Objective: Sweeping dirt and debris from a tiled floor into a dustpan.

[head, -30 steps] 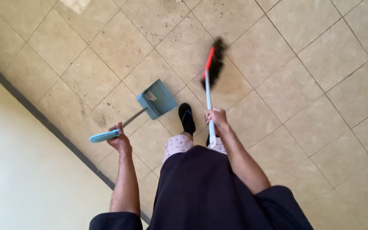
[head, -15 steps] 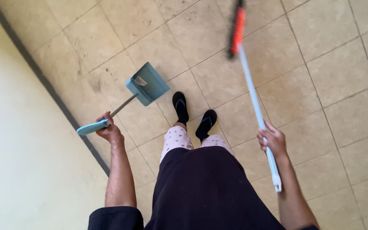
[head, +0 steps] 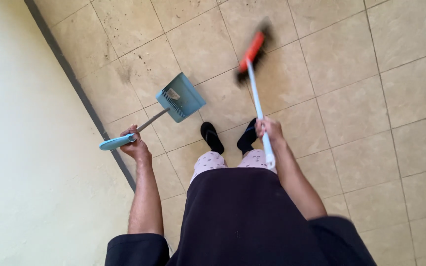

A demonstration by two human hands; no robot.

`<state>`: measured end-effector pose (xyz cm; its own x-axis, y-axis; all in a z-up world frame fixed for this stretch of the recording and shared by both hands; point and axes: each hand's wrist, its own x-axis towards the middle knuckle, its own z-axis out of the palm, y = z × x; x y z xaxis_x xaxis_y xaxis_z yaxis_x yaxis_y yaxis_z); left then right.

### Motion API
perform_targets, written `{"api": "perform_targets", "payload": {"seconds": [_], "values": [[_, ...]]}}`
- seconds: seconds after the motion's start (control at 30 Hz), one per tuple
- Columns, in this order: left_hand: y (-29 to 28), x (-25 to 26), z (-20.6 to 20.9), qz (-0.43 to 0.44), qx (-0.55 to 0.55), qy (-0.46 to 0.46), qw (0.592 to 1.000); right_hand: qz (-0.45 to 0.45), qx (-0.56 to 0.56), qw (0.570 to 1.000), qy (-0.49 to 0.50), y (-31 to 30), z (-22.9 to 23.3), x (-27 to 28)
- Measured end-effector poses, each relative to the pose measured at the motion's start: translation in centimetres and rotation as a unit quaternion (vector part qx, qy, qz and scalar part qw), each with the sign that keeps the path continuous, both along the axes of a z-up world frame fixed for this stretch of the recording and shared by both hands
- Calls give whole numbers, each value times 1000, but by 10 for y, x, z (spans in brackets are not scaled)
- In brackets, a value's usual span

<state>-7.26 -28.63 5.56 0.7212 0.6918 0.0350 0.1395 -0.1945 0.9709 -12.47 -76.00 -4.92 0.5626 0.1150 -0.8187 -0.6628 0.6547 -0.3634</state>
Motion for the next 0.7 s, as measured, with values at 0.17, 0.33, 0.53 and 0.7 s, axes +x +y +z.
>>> {"api": "perform_targets", "payload": {"seconds": [0.17,0.33,0.53,0.7], "values": [[56,-2,-18,-3,-21,-1,1000,-14,37,999,-28,27,74,29],[111,1,-54,3,-33,30,999,-6,-23,998,-66,42,145,-26],[142,1,-65,-5,-83,-3,997,4,-208,975,85,84,162,-127],[154,-4,-63,0,-53,8,999,30,-182,981,69,136,47,-149]]}}
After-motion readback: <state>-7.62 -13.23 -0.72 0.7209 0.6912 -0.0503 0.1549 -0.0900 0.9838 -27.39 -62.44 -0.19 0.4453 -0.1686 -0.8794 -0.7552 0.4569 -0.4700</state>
